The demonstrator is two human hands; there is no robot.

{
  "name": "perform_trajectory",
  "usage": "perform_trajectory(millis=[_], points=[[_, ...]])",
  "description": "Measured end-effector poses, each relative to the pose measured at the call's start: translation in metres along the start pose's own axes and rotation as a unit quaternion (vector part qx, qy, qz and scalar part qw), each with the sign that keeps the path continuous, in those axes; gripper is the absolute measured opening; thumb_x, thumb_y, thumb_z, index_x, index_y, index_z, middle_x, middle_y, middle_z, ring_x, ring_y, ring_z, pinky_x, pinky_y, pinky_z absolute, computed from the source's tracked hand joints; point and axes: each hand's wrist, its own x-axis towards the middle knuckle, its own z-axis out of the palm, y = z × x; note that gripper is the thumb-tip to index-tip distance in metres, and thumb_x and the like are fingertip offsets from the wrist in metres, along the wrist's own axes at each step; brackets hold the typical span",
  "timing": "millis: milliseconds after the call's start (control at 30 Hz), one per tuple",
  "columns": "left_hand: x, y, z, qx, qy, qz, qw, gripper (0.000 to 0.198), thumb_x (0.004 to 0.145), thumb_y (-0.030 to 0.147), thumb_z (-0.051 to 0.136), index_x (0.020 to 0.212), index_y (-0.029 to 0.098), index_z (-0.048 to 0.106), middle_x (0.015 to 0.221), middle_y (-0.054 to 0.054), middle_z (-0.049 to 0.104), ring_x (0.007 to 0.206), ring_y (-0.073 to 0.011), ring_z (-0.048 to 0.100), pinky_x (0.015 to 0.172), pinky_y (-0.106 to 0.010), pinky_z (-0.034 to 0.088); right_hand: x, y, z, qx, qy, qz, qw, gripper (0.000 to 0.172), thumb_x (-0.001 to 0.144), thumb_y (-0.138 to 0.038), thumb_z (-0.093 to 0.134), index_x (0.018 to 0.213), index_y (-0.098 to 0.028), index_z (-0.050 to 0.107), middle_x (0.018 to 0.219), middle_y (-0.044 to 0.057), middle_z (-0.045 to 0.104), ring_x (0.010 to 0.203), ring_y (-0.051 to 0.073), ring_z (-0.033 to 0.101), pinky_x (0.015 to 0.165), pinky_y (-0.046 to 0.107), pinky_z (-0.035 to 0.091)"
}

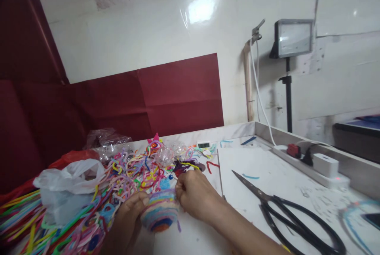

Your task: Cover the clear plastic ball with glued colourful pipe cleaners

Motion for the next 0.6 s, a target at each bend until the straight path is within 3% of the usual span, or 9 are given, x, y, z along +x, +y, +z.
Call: perform_trajectory(millis=[100,233,367,500,600], points=[[0.000,-0.001,-0.002,-0.045,-0.006,-0.014,0.999,0.017,0.065,0.028,0.068,0.055,0.018,0.059,0.049,0.005,0.054,0.046,-0.0109,0.046,0.049,-0.022,0.039,-0.001,0.000,0.000,-0.029,0.014,-0.025,0.999,0.021,0.078,-0.010,0.051,0.064,-0.019,0.064,0.062,0.002,0.067,0.061,0.017,0.062,0.055,0.024,0.039],[0.001,-0.002,-0.005,-0.052,-0.007,-0.022,0.998,0.015,0.065,0.026,0.070,0.058,0.016,0.061,0.050,0.004,0.057,0.047,-0.0109,0.047,0.050,-0.022,0.038,-0.004,-0.001,0.002,-0.049,0.051,-0.128,0.989,0.012,0.081,-0.012,0.057,0.081,-0.020,0.066,0.083,0.005,0.069,0.082,0.020,0.061,0.072,0.029,0.043],[0.001,-0.002,-0.005,-0.057,-0.019,-0.025,0.998,0.020,0.062,0.028,0.074,0.056,0.016,0.059,0.047,0.005,0.053,0.046,-0.0103,0.045,0.049,-0.021,0.035,-0.005,-0.003,0.004,-0.060,0.046,-0.180,0.981,0.012,0.085,-0.015,0.057,0.080,-0.020,0.066,0.077,0.004,0.067,0.078,0.020,0.059,0.072,0.030,0.042],[-0.004,0.001,0.001,-0.073,-0.040,-0.036,0.996,0.022,0.066,0.033,0.075,0.063,0.016,0.061,0.054,0.004,0.056,0.053,-0.0117,0.049,0.054,-0.022,0.039,-0.002,-0.002,0.006,-0.023,0.068,-0.175,0.982,0.015,0.085,-0.017,0.056,0.074,-0.019,0.066,0.072,0.003,0.065,0.074,0.018,0.058,0.070,0.029,0.041],[-0.008,0.003,0.007,-0.082,-0.048,-0.047,0.994,0.027,0.064,0.038,0.077,0.062,0.017,0.061,0.055,0.002,0.059,0.054,-0.0134,0.052,0.054,-0.024,0.041,0.001,0.001,0.007,0.043,0.094,-0.111,0.988,0.019,0.084,-0.019,0.056,0.067,-0.019,0.064,0.070,0.002,0.063,0.070,0.017,0.058,0.066,0.028,0.041]])
